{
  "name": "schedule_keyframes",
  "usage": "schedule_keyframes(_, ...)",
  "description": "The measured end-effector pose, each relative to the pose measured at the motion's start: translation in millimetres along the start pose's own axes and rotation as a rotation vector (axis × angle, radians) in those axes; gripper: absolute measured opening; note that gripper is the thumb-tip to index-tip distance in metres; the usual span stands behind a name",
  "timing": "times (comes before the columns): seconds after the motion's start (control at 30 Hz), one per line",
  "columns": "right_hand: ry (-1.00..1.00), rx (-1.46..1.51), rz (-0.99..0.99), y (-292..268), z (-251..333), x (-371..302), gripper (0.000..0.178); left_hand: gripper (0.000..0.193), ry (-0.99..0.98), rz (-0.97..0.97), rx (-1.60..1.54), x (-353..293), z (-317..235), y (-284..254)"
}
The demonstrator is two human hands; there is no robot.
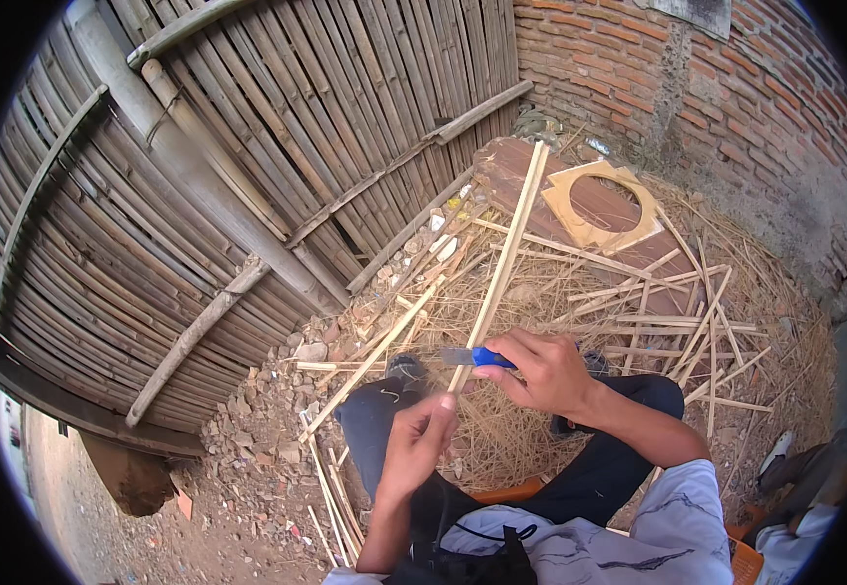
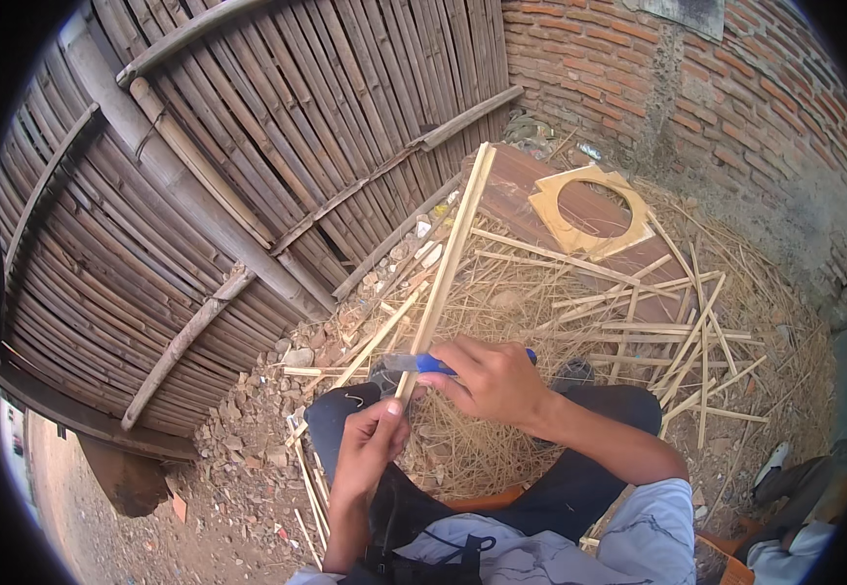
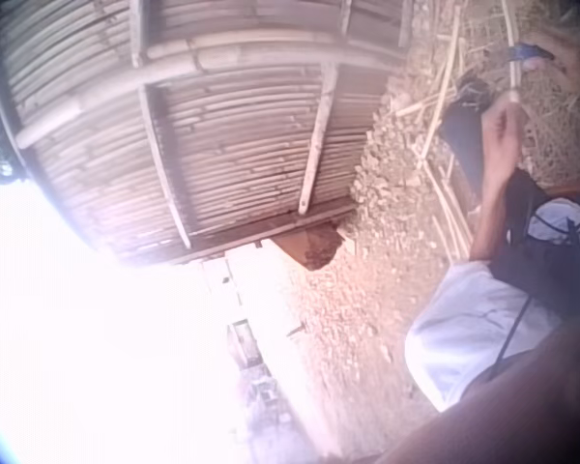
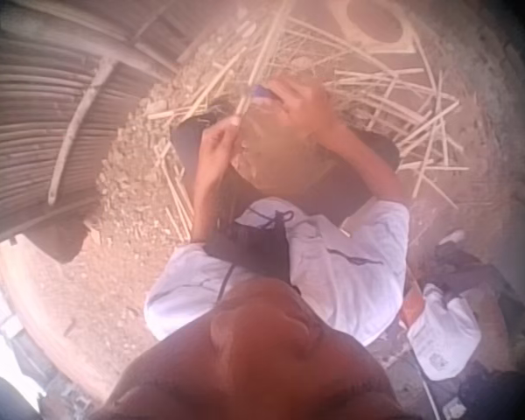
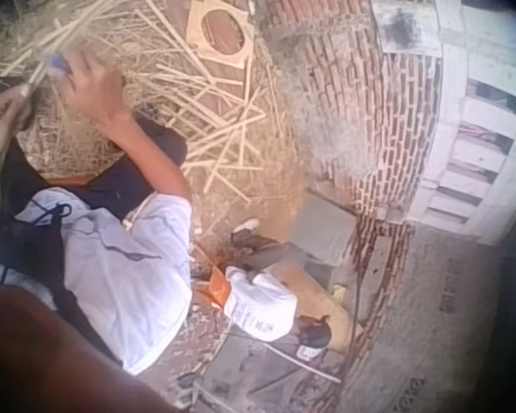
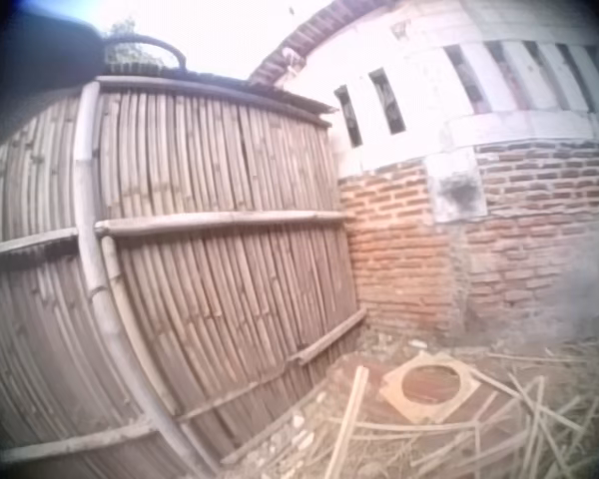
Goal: The person sits on the ground and uses a knife to shave thin strips of bamboo. They hold the bamboo stick in their left hand and use the knife in their right hand to peel away the outer layers, creating a pile of shavings on the ground.
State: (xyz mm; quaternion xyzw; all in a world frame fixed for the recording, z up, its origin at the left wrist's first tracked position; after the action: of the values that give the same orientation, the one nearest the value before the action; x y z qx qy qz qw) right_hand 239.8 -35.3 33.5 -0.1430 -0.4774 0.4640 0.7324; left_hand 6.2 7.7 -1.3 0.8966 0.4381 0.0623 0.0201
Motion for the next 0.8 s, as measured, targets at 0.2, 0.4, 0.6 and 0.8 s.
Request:
schedule_keyframes(0.2, 0.003, -0.013, 0.024, -2.4, 7.4, -1.3, 0.029, 0.036, 0.067, -0.121, 0.11, -1.0, 1.3, 11.7)
schedule_keyframes(0.4, 0.011, 0.003, -0.022, -3.2, 7.6, -1.4, 0.028, 0.04, 0.061, -0.159, 0.112, -5.1, -6.1, 18.8)
schedule_keyframes(0.6, 0.013, -0.004, -0.035, -6.0, 7.7, -0.3, 0.028, 0.039, 0.062, -0.151, 0.116, -7.2, -8.1, 17.8)
schedule_keyframes(0.8, 0.003, -0.056, -0.058, -10.8, 4.5, 3.5, 0.028, 0.038, 0.078, -0.14, 0.136, -8.1, -12.4, 17.1)
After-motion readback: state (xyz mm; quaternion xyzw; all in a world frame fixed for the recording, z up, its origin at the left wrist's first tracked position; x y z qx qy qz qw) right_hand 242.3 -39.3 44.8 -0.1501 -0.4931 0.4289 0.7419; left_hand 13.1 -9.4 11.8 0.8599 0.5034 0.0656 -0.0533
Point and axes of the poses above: each hand's wrist, its own x-axis towards the middle knuckle, its own y-axis out of the palm, z = x × y, the point moved 1 cm from there along x, towards the middle knuckle, and after that the axes turned 13 degrees about y, right-handed, at the moved point
